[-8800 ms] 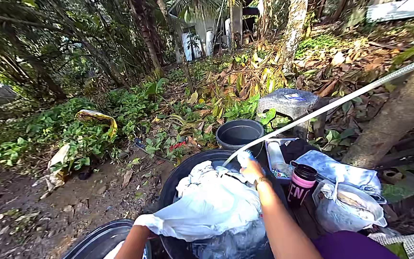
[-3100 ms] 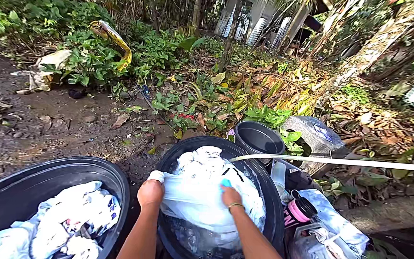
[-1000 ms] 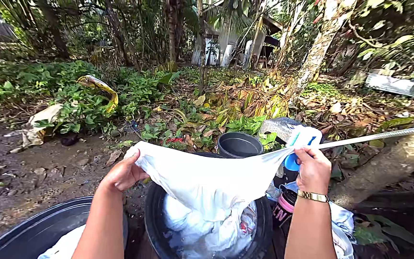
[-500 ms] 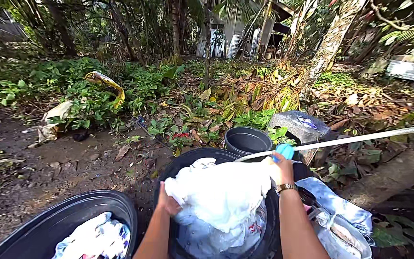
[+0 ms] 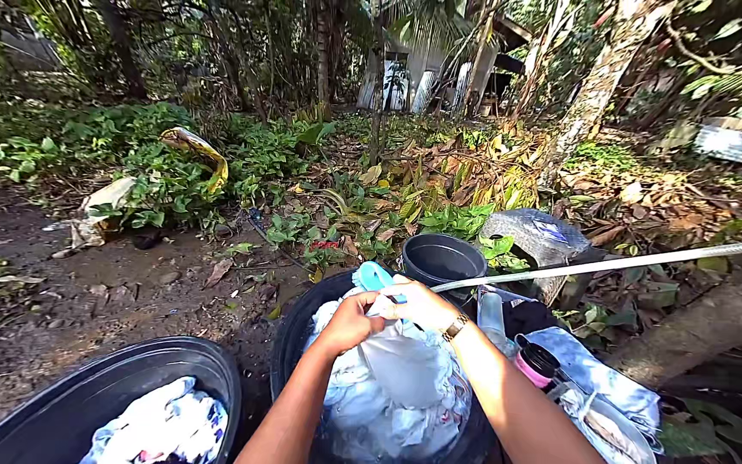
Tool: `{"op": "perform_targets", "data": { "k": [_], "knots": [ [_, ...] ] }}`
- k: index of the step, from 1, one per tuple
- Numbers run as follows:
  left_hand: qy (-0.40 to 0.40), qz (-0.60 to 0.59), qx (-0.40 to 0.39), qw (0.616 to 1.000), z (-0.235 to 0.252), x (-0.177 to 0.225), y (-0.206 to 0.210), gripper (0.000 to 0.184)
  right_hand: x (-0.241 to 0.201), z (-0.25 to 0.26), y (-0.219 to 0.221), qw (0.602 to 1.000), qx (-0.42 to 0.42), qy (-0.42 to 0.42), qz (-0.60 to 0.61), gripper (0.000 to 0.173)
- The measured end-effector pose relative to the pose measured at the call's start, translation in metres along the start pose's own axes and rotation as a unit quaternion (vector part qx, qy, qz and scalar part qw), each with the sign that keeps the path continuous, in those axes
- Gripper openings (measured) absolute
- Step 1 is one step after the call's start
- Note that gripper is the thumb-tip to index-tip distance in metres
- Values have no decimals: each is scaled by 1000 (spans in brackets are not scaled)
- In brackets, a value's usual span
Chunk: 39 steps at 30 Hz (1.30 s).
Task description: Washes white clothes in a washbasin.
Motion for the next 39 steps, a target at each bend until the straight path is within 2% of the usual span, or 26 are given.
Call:
{"op": "perform_targets", "data": {
  "k": [3,5,8,11,13,16,18,21,24,26,28,32,34,37,39],
  "knots": [
    [-20,-70,54,996,-5,-19,3,18,5,-7,4,990,-61,70,-109,30],
    [-13,-134,30,990,-5,-27,21,28,12,-17,-1,990,-40,83,-110,25],
    [-21,-161,-54,985,-1,-48,63,38,1,-35,-30,994,82,40,-58,19],
    [-116,-51,-147,981,1,-102,104,35,-28,-55,-64,978,207,-26,19,15],
    [-180,1,-188,965,-3,-152,122,42,-40,-71,-83,949,286,-88,103,15],
    [-196,21,-164,967,-3,-199,112,37,-39,-96,-113,884,361,-169,243,23],
    [-168,12,-121,978,0,-188,79,32,-25,-119,-137,842,428,-177,277,24],
    [-84,-11,2,996,-7,-120,-10,25,-1,-156,-168,791,520,-151,284,21],
    [7,14,93,996,-22,-38,-94,14,19,-176,-185,790,558,-98,234,13],
    [32,71,102,992,-32,8,-126,6,30,-173,-184,802,553,-55,219,11],
    [32,117,116,986,-41,35,-146,6,41,-164,-178,811,535,-32,234,15],
    [60,96,185,976,-62,42,-158,17,50,-144,-155,844,484,6,233,25],
    [42,53,245,967,-68,31,-161,23,54,-130,-140,866,445,44,225,26],
    [-25,-4,291,956,-66,10,-165,26,70,-111,-122,909,373,93,161,17],
    [-38,-7,280,959,-63,7,-167,19,77,-103,-118,923,343,116,127,10]
  ]
}}
Point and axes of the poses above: each hand's wrist, its own z-axis towards the middle knuckle, its own y-axis out of the palm, x = y × z, the point moved 10 cm from there along z, towards the middle knuckle, and after that the axes turned 12 degrees about -x, right-handed, at the moved point
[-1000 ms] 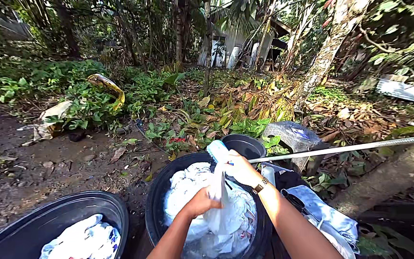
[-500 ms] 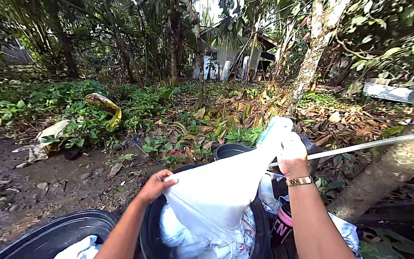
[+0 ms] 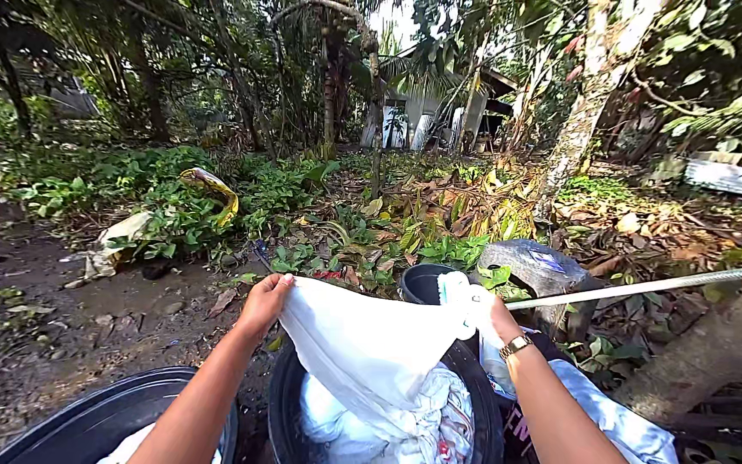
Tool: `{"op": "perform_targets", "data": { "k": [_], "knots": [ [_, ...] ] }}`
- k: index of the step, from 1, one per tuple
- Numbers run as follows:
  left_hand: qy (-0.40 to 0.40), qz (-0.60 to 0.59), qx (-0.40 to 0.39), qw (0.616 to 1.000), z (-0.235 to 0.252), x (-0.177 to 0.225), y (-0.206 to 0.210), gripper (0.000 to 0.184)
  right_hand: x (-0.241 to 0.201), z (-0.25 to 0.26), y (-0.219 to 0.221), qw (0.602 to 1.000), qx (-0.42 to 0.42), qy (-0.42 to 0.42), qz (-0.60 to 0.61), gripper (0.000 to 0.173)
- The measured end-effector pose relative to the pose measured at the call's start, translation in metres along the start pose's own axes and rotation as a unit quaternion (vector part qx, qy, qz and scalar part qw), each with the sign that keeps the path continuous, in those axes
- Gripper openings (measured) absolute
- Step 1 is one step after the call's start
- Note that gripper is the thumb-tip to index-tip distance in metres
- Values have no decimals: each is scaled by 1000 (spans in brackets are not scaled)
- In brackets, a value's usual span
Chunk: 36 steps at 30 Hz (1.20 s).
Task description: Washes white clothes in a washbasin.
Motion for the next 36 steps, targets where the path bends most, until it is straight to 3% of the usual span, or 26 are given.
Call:
{"op": "perform_targets", "data": {
  "k": [1,3,6,15,18,23,25,27,30,36],
  "knots": [
    [10,6,-22,1000,2,0,0,12,4,2,0,1000,2,7,-4,7],
    [32,32,-61,997,5,2,0,20,10,4,-6,999,19,29,23,14],
    [58,49,-47,996,7,4,-4,12,12,3,-12,997,28,49,61,29],
    [73,-42,52,995,5,3,-12,16,14,3,3,986,-25,-1,167,12],
    [50,-121,34,991,6,0,-5,15,16,5,8,981,-37,-3,193,11],
    [29,-82,-37,995,5,3,11,18,17,9,7,961,8,-34,273,15],
    [37,-49,-89,994,4,5,18,18,14,8,5,967,20,-43,251,15],
    [39,-13,-93,995,6,3,17,19,7,6,7,979,16,-42,199,22],
    [32,15,-29,999,9,0,7,10,-3,1,12,992,-7,-58,111,24],
    [10,11,35,999,8,-3,-2,17,-8,0,21,999,-34,-35,4,25]
  ]
}}
Point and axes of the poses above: each hand's wrist, its own z-axis towards the middle knuckle, its own y-axis out of the palm, x = y × z, the point moved 10 cm from there along z, towards the middle knuckle, and after that the axes turned 12 degrees about -x, right-handed, at the moved point
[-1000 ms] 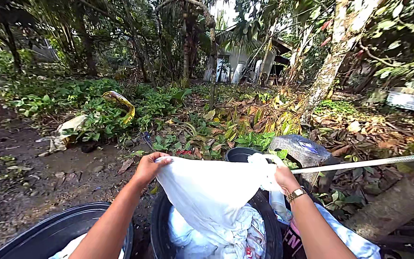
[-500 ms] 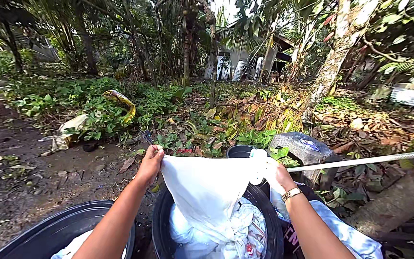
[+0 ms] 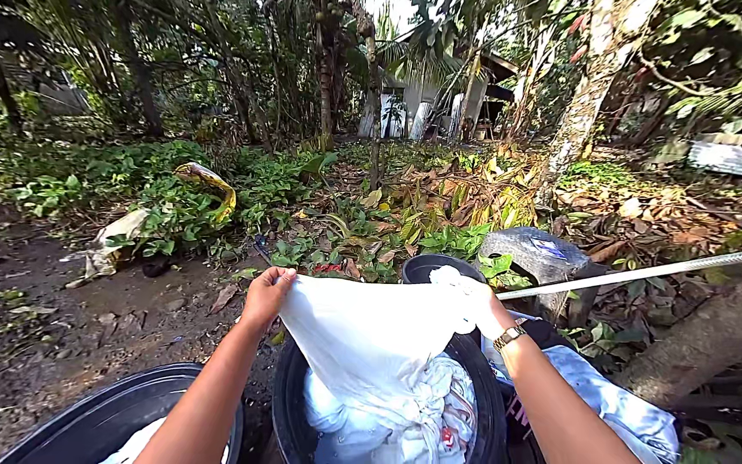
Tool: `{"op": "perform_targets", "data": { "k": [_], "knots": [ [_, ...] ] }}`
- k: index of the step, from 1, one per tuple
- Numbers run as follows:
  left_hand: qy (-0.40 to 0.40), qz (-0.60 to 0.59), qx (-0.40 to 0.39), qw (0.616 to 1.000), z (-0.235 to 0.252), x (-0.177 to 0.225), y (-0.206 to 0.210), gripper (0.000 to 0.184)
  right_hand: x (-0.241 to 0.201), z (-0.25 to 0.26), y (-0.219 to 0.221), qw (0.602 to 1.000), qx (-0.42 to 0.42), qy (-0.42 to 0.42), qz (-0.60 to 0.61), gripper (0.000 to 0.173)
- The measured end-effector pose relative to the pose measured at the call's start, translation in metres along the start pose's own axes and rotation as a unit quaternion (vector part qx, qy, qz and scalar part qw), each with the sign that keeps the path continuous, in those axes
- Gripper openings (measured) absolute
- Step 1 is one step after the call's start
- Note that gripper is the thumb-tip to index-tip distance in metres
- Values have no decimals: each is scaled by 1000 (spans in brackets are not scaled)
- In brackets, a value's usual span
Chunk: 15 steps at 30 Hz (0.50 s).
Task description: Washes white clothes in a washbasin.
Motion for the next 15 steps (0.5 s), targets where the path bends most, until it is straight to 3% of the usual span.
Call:
{"op": "perform_targets", "data": {
  "k": [4,7,11,15],
  "knots": [
    [27,-71,13,997,-2,5,-1,15,2,1,-3,999,2,16,-40,19],
    [42,-111,19,993,-3,6,-1,16,3,1,-3,1000,-14,-6,-3,7],
    [54,-88,27,994,-5,10,0,16,9,-1,2,993,-9,5,115,28],
    [75,-28,44,996,-5,15,0,17,10,0,6,997,-30,17,76,29]
  ]
}}
Point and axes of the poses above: each hand's wrist, its own z-axis towards the middle knuckle, its own y-axis out of the palm, x = y × z, the point moved 10 cm from there along z, towards the middle knuckle, and after that the axes turned 12 degrees about -x, right-handed, at the moved point
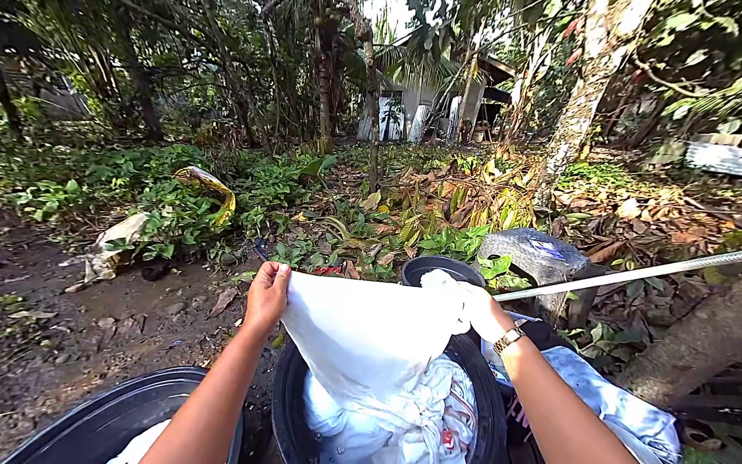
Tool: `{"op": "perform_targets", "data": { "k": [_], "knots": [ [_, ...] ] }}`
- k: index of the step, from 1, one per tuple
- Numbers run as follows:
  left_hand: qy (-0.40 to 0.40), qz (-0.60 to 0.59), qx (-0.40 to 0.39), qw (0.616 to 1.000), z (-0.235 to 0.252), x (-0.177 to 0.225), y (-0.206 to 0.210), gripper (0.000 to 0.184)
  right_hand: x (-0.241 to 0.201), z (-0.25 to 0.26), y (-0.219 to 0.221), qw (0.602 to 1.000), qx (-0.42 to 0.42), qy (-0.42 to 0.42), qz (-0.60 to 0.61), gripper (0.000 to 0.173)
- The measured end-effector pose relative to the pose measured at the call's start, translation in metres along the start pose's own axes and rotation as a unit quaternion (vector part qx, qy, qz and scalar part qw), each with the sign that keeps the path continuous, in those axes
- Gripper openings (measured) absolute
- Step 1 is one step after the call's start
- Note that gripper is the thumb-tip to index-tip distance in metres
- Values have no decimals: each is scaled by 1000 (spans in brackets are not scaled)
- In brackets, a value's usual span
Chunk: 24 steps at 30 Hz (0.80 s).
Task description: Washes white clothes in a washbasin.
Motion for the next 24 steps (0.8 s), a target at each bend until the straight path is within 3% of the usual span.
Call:
{"op": "perform_targets", "data": {
  "k": [2,4,7,13,17,19,24],
  "knots": [
    [-1,12,8,1000,0,1,-1,19,-3,1,3,999,-19,1,-49,15],
    [1,24,14,1000,0,1,-3,20,-7,2,2,995,-1,3,-97,23],
    [8,51,10,999,0,2,-4,22,-16,0,-3,987,28,-37,-151,12],
    [6,69,11,998,0,3,-6,22,-19,-3,-3,993,11,-69,-93,13],
    [-6,74,14,997,2,-2,-10,23,-20,-2,-3,993,-3,-113,-43,2],
    [-4,79,6,997,2,-2,-8,23,-18,-1,-1,992,-14,-129,-5,11],
    [10,103,-10,995,1,5,0,22,-8,-3,-5,995,46,-49,74,33]
  ]
}}
Point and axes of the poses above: each hand's wrist, its own z-axis towards the middle knuckle, its own y-axis out of the palm, x = y × z, the point moved 10 cm from there along z, towards the middle knuckle, and after that the axes turned 12 degrees about -x, right-handed, at the moved point
